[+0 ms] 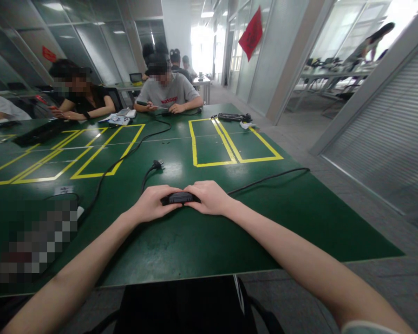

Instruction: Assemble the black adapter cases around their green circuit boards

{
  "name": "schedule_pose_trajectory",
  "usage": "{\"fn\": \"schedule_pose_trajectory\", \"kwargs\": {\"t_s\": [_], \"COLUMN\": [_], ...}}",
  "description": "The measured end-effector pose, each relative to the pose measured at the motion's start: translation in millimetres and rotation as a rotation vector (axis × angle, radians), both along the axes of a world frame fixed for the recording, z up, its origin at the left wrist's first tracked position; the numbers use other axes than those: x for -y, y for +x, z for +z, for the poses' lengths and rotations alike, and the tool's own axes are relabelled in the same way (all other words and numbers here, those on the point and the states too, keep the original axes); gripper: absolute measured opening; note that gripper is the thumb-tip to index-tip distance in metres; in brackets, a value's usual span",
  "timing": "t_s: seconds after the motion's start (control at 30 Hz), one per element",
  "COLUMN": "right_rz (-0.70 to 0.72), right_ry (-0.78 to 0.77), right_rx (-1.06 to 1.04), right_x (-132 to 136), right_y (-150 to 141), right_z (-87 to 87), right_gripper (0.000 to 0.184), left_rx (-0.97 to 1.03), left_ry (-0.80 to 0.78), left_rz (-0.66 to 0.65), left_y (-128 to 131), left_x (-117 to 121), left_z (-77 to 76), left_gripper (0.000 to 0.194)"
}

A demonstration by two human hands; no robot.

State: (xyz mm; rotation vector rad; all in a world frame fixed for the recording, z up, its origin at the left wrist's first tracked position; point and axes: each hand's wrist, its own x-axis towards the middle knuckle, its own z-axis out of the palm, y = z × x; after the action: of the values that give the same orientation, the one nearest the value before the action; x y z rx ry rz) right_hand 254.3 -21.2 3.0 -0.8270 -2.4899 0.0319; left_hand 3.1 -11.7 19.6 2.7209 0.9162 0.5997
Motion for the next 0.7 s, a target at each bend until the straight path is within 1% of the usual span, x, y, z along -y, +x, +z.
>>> {"fn": "schedule_pose_trajectory", "kwargs": {"t_s": [0.1,0.13,0.23,0.33,0.4,0.47,0.57,0.6,0.7], "right_rz": [0.043,0.047,0.041,0.028,0.018,0.014,-0.011,-0.033,-0.112], "right_ry": [0.121,0.161,0.222,0.200,0.146,0.059,-0.137,-0.206,-0.364], "right_rx": [0.018,0.023,0.041,0.046,0.030,-0.010,-0.119,-0.160,-0.257], "right_x": [0.7,0.9,1.1,0.2,-0.6,-0.9,-0.5,-0.3,-0.5], "right_y": [-1.4,-1.8,-1.9,-0.9,0.1,0.7,0.2,-0.4,-2.5], "right_z": [0.9,1.3,1.6,-0.4,-1.6,-1.5,0.2,0.5,-0.5], "right_gripper": [0.016,0.016,0.017,0.017,0.016,0.017,0.028,0.029,0.024], "left_rx": [-0.011,-0.012,-0.013,-0.027,-0.032,-0.040,-0.061,-0.065,-0.063], "left_ry": [-0.029,-0.033,-0.046,-0.057,-0.050,-0.026,0.015,0.030,0.072], "left_rz": [0.019,0.023,0.024,0.041,0.060,0.075,0.063,0.058,0.068], "left_y": [1.2,1.9,3.9,4.8,4.7,4.2,3.7,3.8,5.0], "left_x": [1.9,2.7,5.0,5.8,5.4,4.2,2.1,1.5,0.8], "left_z": [3.0,4.1,6.0,4.8,2.8,0.6,-1.8,-2.3,-2.7], "left_gripper": [0.062,0.064,0.052,0.049,0.051,0.052,0.051,0.051,0.049]}}
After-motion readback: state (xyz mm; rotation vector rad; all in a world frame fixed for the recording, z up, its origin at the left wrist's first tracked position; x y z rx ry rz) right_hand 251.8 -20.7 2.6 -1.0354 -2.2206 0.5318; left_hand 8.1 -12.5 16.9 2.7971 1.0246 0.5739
